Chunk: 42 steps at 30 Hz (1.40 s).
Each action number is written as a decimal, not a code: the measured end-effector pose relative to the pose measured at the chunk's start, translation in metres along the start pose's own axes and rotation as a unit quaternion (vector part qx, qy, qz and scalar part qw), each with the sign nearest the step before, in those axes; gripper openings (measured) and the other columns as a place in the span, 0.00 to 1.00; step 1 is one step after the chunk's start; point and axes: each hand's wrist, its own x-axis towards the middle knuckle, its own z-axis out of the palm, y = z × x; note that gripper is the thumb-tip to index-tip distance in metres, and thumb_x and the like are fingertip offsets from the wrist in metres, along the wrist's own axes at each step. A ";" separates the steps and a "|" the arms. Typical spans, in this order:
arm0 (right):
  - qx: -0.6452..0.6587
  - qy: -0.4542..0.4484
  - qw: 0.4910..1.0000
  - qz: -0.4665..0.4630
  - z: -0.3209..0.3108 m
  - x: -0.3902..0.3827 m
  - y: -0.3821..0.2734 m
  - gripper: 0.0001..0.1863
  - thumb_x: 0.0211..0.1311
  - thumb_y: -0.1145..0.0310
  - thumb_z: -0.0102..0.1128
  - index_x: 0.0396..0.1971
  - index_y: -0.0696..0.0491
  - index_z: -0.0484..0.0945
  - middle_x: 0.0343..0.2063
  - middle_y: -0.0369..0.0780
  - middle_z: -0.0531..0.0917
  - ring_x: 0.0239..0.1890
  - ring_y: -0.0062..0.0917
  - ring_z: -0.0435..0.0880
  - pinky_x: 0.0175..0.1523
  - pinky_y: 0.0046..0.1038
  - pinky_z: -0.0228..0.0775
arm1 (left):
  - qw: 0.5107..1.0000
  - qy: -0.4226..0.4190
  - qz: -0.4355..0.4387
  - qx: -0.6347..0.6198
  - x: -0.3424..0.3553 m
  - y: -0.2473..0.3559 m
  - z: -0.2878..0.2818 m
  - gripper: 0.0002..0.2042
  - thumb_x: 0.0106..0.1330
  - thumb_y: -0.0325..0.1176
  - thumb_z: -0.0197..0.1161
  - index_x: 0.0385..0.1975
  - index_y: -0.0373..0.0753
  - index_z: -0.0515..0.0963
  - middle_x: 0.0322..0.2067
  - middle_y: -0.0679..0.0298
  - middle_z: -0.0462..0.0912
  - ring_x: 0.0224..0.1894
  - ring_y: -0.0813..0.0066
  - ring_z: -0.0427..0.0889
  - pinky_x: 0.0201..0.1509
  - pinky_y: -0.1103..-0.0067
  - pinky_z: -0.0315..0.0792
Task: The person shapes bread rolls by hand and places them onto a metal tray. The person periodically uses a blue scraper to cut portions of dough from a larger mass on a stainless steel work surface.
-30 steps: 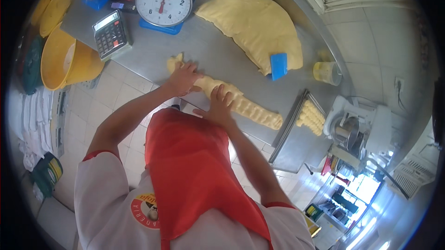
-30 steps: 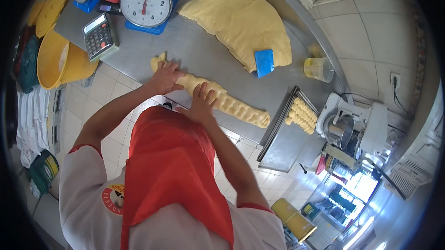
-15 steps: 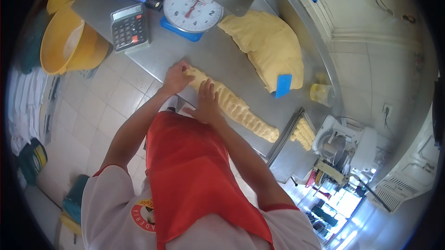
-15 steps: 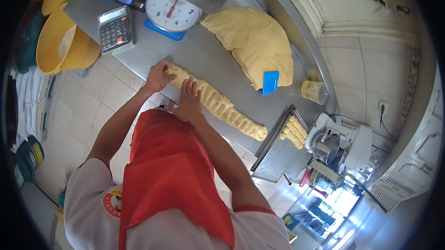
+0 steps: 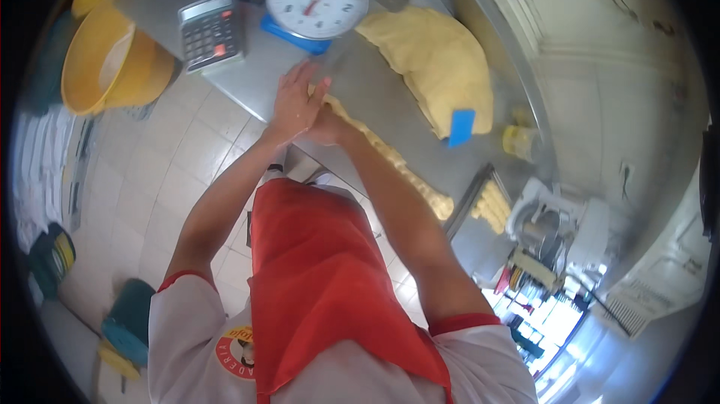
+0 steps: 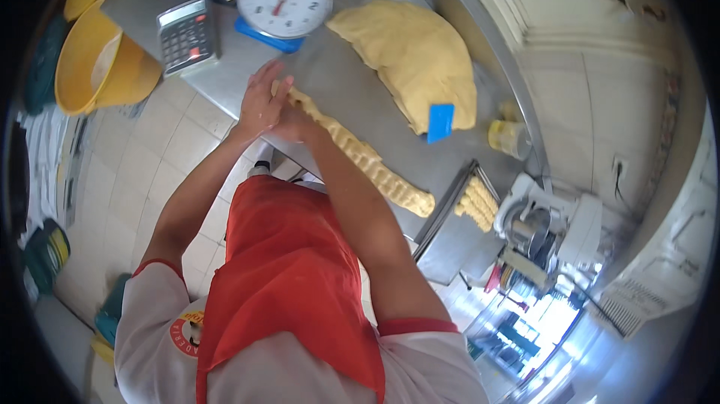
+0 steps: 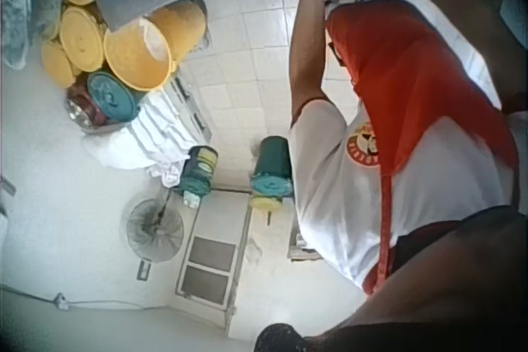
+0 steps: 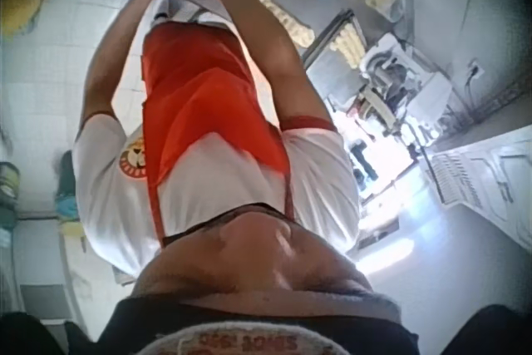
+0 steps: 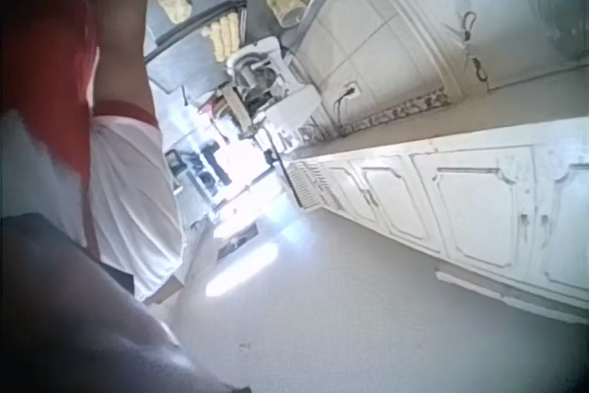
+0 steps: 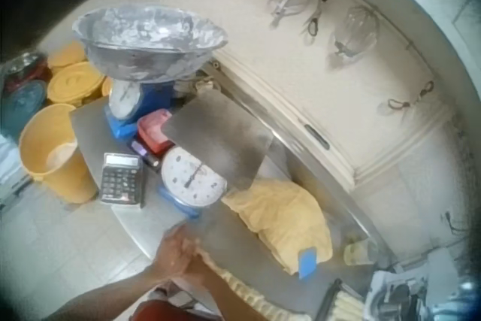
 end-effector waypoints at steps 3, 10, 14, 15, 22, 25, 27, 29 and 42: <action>0.116 0.221 0.965 0.081 -0.024 -0.018 0.057 0.27 0.57 0.54 0.62 0.51 0.58 0.76 0.45 0.50 0.83 0.50 0.40 0.82 0.58 0.38 0.67 | 0.995 -0.049 0.092 0.010 -0.013 0.022 -0.001 0.34 0.65 0.51 0.58 0.65 0.32 0.62 0.67 0.45 0.59 0.70 0.48 0.56 0.72 0.56 0.49; 0.140 0.471 0.845 0.210 0.073 -0.237 0.210 0.14 0.61 0.65 0.63 0.43 0.57 0.83 0.39 0.44 0.86 0.45 0.32 0.85 0.49 0.30 0.75 | 0.897 -0.372 0.071 0.228 -0.012 -0.014 -0.014 0.38 0.59 0.53 0.63 0.64 0.35 0.63 0.68 0.50 0.60 0.69 0.47 0.57 0.72 0.57 0.49; 0.326 0.615 0.607 0.384 0.081 -0.357 0.317 0.08 0.63 0.68 0.59 0.36 0.56 0.83 0.26 0.35 0.83 0.28 0.20 0.81 0.34 0.24 0.72 | 0.948 -0.141 0.111 0.263 -0.022 0.048 0.046 0.28 0.57 0.47 0.67 0.53 0.36 0.74 0.53 0.50 0.76 0.57 0.50 0.72 0.64 0.61 0.63; 0.234 0.616 0.617 0.431 0.081 -0.375 0.342 0.07 0.63 0.69 0.58 0.35 0.56 0.81 0.23 0.33 0.79 0.24 0.20 0.76 0.29 0.24 0.68 | 0.966 -0.153 0.147 0.149 -0.037 0.075 0.073 0.25 0.55 0.46 0.69 0.49 0.36 0.77 0.48 0.50 0.80 0.52 0.50 0.77 0.59 0.62 0.68; 0.224 0.457 0.851 0.133 0.109 -0.367 0.438 0.15 0.63 0.70 0.54 0.50 0.55 0.74 0.42 0.46 0.81 0.43 0.36 0.82 0.50 0.36 0.74 | 0.823 -0.349 0.449 0.021 -0.234 0.225 0.305 0.21 0.56 0.36 0.62 0.51 0.39 0.76 0.53 0.53 0.75 0.58 0.53 0.72 0.64 0.62 0.65; 0.005 0.484 0.846 0.224 0.101 -0.376 0.433 0.23 0.55 0.68 0.59 0.53 0.54 0.74 0.50 0.48 0.79 0.47 0.46 0.80 0.53 0.40 0.71 | 0.800 -0.437 0.393 0.123 -0.242 0.238 0.353 0.18 0.51 0.35 0.64 0.43 0.38 0.79 0.42 0.55 0.82 0.49 0.56 0.79 0.58 0.63 0.69; 0.030 0.579 0.805 0.127 0.081 -0.392 0.422 0.23 0.51 0.69 0.60 0.51 0.54 0.75 0.51 0.48 0.79 0.45 0.46 0.80 0.52 0.42 0.71 | 0.843 -0.469 0.263 0.005 -0.230 0.241 0.365 0.14 0.50 0.33 0.65 0.37 0.37 0.80 0.30 0.55 0.83 0.38 0.52 0.82 0.45 0.66 0.75; 0.093 0.554 0.826 0.050 0.055 -0.400 0.405 0.19 0.52 0.71 0.57 0.47 0.53 0.78 0.47 0.47 0.81 0.46 0.44 0.80 0.52 0.42 0.71 | 0.840 -0.491 0.183 -0.137 -0.222 0.241 0.363 0.11 0.52 0.33 0.65 0.35 0.37 0.81 0.28 0.54 0.83 0.34 0.53 0.82 0.42 0.68 0.75; 0.040 0.437 0.896 -0.072 0.017 -0.354 0.379 0.17 0.63 0.62 0.54 0.49 0.51 0.78 0.52 0.43 0.78 0.58 0.37 0.74 0.63 0.39 0.64 | 0.927 -0.309 0.200 0.074 -0.209 0.232 0.322 0.19 0.58 0.48 0.61 0.32 0.35 0.81 0.31 0.49 0.84 0.37 0.48 0.83 0.40 0.59 0.74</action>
